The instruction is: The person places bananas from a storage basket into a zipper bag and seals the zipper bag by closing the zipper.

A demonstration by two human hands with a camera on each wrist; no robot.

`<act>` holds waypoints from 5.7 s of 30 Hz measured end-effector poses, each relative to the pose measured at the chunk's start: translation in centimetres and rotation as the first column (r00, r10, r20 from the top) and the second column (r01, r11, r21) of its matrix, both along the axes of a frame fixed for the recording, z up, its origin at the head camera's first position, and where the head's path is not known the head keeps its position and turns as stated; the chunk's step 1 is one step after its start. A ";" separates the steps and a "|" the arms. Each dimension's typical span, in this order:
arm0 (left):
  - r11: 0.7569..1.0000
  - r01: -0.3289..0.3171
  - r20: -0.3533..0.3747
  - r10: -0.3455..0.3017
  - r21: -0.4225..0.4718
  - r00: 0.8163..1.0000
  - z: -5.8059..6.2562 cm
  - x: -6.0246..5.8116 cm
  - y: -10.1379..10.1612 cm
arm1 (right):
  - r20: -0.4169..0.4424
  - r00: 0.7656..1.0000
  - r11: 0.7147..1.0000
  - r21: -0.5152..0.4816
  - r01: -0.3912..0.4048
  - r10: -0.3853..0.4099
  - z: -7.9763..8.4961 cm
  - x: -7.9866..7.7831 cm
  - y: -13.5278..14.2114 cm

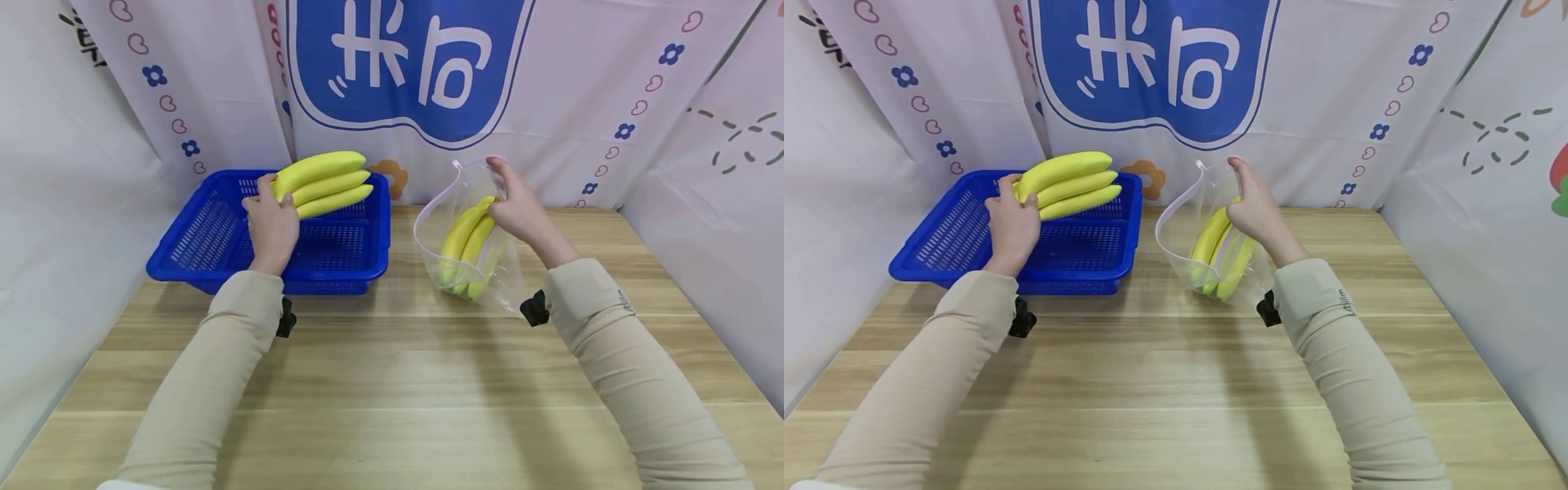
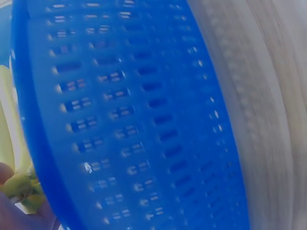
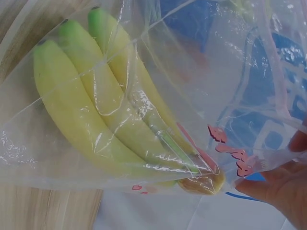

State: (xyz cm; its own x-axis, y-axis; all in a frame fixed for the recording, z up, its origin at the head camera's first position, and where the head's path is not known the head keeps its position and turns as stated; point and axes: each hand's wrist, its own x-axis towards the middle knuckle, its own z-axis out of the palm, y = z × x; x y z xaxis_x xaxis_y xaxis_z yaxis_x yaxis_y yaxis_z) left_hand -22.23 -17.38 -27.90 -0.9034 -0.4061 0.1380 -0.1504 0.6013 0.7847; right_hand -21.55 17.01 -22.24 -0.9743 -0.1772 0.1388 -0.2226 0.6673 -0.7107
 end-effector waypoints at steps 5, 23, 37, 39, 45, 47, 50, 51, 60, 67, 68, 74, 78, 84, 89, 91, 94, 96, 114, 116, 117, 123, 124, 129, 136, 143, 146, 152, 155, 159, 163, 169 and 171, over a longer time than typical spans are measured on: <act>0.998 0.044 -0.031 -0.043 0.043 0.999 0.3 0.1 1.1 | -0.017 1.000 1.000 0.012 0.018 -0.018 0.0 0.0 0.2; 0.971 0.202 -0.169 -0.179 0.125 0.969 2.7 1.0 5.6 | -0.047 0.998 0.999 0.007 0.048 -0.048 -0.1 0.0 0.4; 0.947 0.304 -0.218 -0.277 0.100 0.936 3.6 1.9 8.3 | -0.024 0.999 0.999 -0.001 0.045 -0.045 -0.2 -0.1 0.5; 0.944 0.316 -0.218 -0.290 0.095 0.932 3.6 2.0 8.6 | -0.017 0.999 0.999 -0.001 0.042 -0.042 -0.2 -0.1 0.5; 0.934 0.349 -0.231 -0.324 0.074 0.918 3.7 2.1 9.3 | -0.016 0.999 0.999 0.002 0.038 -0.038 -0.4 -0.3 0.5; 0.935 0.350 -0.236 -0.327 0.063 0.915 3.7 2.2 9.5 | -0.014 0.999 0.999 0.003 0.037 -0.037 -0.3 -0.3 0.5; 0.936 0.350 -0.247 -0.331 0.036 0.911 3.8 2.3 9.8 | -0.011 0.999 0.999 0.007 0.037 -0.037 -0.3 -0.3 0.4; 0.937 0.349 -0.252 -0.332 0.024 0.909 3.8 2.4 9.9 | -0.011 0.999 0.999 0.008 0.038 -0.038 -0.3 -0.3 0.4; 0.927 0.368 -0.306 -0.373 -0.075 0.876 4.0 2.6 10.6 | -0.010 0.999 0.998 0.030 0.051 -0.050 -0.4 -0.3 0.4; 0.902 0.382 -0.400 -0.432 -0.203 0.808 3.7 2.6 10.9 | -0.017 0.999 0.998 0.045 0.045 -0.045 -0.5 -0.4 0.5; 0.898 0.384 -0.407 -0.440 -0.216 0.801 3.7 2.6 11.0 | -0.017 0.999 0.998 0.047 0.044 -0.043 -0.5 -0.4 0.5; 0.900 0.377 -0.416 -0.436 -0.219 0.798 3.4 2.4 11.1 | -0.007 0.999 0.998 0.056 0.034 -0.034 -0.4 -0.4 0.5; 0.899 0.381 -0.409 -0.438 -0.216 0.800 3.2 2.4 11.2 | 0.005 1.000 0.998 0.053 0.020 -0.020 -0.4 -0.3 0.5; 0.879 0.399 -0.417 -0.476 -0.261 0.774 2.9 2.5 11.7 | 0.019 1.000 0.999 0.053 -0.001 -0.001 -0.3 -0.3 0.4; 0.831 0.425 -0.440 -0.552 -0.358 0.708 2.5 2.6 11.9 | 0.022 1.000 0.998 0.057 -0.004 0.003 -0.2 -0.3 0.3; 0.798 0.435 -0.430 -0.595 -0.417 0.680 2.4 2.7 12.1 | 0.026 1.000 0.998 0.057 -0.005 0.003 -0.2 -0.3 0.3; 0.740 0.439 -0.399 -0.655 -0.509 0.641 2.1 2.8 12.4 | 0.028 1.000 0.999 0.052 -0.006 0.005 -0.2 -0.3 0.3; 0.717 0.446 -0.385 -0.677 -0.535 0.627 2.1 2.9 12.6 | 0.024 1.000 0.999 0.051 -0.008 0.007 -0.2 -0.3 0.3; 0.790 0.494 -0.324 -0.604 -0.363 0.728 2.7 3.4 13.9 | 0.035 0.999 0.998 0.064 -0.028 0.026 0.0 0.1 -0.3; 0.779 0.503 -0.326 -0.618 -0.374 0.715 2.6 3.4 13.8 | 0.034 0.999 0.998 0.050 -0.034 0.032 0.0 0.1 -0.3; 0.774 0.508 -0.330 -0.625 -0.379 0.707 2.6 3.4 13.8 | 0.034 0.999 0.998 0.042 -0.039 0.038 0.0 0.1 -0.2; 0.743 0.539 -0.330 -0.663 -0.396 0.672 2.6 3.5 14.1 | 0.061 0.996 0.997 -0.038 -0.067 0.069 0.0 0.1 -0.4; 0.740 0.543 -0.326 -0.667 -0.397 0.670 2.6 3.5 14.1 | 0.063 0.996 0.997 -0.048 -0.068 0.071 0.0 0.2 -0.4; 0.737 0.562 -0.315 -0.671 -0.374 0.671 2.4 3.5 14.6 | 0.042 0.997 0.996 -0.056 -0.069 0.071 0.1 0.2 -0.5; 0.766 0.590 -0.355 -0.642 -0.256 0.679 2.1 3.1 15.0 | 0.007 0.997 0.994 -0.071 -0.079 0.080 0.0 0.1 -0.5; 0.740 0.612 -0.305 -0.673 -0.279 0.674 1.9 3.0 15.2 | -0.007 0.997 0.994 -0.078 -0.078 0.077 -0.2 0.0 -0.5; 0.725 0.626 -0.286 -0.689 -0.287 0.667 1.8 3.1 15.3 | -0.006 0.997 0.994 -0.079 -0.073 0.073 -0.2 -0.1 -0.4; 0.724 0.643 -0.262 -0.689 -0.249 0.676 1.5 3.1 15.4 | 0.026 0.999 0.997 -0.069 -0.044 0.046 0.2 0.0 -0.3; 0.718 0.651 -0.236 -0.695 -0.244 0.679 1.3 3.2 15.3 | 0.054 0.998 0.999 -0.043 -0.023 0.025 0.4 0.0 -0.2; 0.685 0.689 -0.179 -0.728 -0.235 0.662 1.1 3.0 15.2 | 0.072 0.997 1.000 -0.008 -0.020 0.020 0.4 -0.1 -0.2; 0.660 0.735 -0.137 -0.751 -0.154 0.646 1.3 2.9 15.1 | 0.072 0.997 1.000 -0.001 -0.016 0.016 0.4 0.0 -0.1; 0.670 0.742 -0.126 -0.735 0.021 0.666 1.2 2.6 15.2 | 0.070 0.997 1.000 -0.004 -0.013 0.013 0.4 0.3 -0.1; 0.707 0.703 -0.094 -0.697 0.078 0.711 1.2 2.6 15.2 | 0.062 0.998 1.000 0.000 -0.010 0.010 0.4 0.3 -0.1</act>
